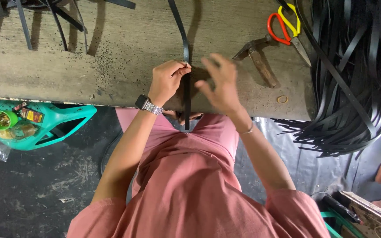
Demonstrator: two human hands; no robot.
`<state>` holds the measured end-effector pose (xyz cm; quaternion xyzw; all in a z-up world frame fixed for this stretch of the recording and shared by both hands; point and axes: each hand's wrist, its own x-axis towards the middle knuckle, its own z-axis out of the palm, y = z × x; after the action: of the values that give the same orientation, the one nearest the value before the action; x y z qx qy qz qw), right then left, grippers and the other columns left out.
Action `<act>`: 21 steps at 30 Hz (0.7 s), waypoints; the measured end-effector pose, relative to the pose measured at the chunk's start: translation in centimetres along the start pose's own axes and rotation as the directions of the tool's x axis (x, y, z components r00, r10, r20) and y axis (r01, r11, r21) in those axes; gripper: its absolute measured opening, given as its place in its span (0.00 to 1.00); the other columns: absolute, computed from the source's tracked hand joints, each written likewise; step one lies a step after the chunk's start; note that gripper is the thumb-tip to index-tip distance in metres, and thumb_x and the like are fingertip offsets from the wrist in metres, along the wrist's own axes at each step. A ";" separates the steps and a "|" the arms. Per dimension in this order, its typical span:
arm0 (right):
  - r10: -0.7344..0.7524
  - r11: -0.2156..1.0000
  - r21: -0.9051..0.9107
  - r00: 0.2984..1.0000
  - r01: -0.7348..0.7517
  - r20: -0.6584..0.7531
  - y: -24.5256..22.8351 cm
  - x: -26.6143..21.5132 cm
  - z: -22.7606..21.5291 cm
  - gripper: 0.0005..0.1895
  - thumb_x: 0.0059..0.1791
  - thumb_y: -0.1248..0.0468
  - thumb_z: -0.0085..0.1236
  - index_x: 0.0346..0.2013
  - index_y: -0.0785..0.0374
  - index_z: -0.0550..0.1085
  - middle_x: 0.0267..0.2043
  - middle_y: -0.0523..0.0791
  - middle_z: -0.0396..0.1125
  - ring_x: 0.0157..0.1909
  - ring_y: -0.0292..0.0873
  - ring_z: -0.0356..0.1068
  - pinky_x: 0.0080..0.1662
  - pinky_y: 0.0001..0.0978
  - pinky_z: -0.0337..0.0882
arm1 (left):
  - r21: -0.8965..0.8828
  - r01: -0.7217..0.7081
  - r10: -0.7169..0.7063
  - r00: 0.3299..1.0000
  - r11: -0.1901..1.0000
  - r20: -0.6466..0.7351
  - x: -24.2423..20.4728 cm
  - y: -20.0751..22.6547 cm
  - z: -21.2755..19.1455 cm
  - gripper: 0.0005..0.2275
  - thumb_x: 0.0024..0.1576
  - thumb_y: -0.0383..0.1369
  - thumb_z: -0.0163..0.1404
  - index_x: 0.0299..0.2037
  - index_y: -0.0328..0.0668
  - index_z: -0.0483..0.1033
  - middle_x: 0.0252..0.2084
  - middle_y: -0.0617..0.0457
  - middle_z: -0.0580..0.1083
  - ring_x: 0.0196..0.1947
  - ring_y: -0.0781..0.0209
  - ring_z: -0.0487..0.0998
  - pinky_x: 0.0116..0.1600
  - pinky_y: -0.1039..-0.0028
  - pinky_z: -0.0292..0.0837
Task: The person is using a hammer and a punch to create holes or fasten points on a long black leather strip on a workshop table.
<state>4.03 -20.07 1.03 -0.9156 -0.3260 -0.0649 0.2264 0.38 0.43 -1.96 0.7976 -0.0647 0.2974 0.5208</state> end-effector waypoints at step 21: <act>0.222 0.963 0.174 0.972 -0.207 -0.074 1.9 -4.7 -7.2 0.25 0.58 0.40 0.45 0.43 0.60 0.69 0.21 0.47 0.64 0.23 0.50 0.68 0.29 0.41 0.66 | 0.036 -0.096 0.093 0.993 0.995 0.079 -0.3 0.1 -0.1 0.05 0.61 0.24 0.58 0.31 0.39 0.78 0.25 0.48 0.77 0.28 0.46 0.81 0.34 0.69 0.77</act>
<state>1.74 -27.33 5.52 -0.9195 -0.2183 -0.0553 0.3222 0.04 0.40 -2.03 0.8146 -0.1165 0.2920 0.4874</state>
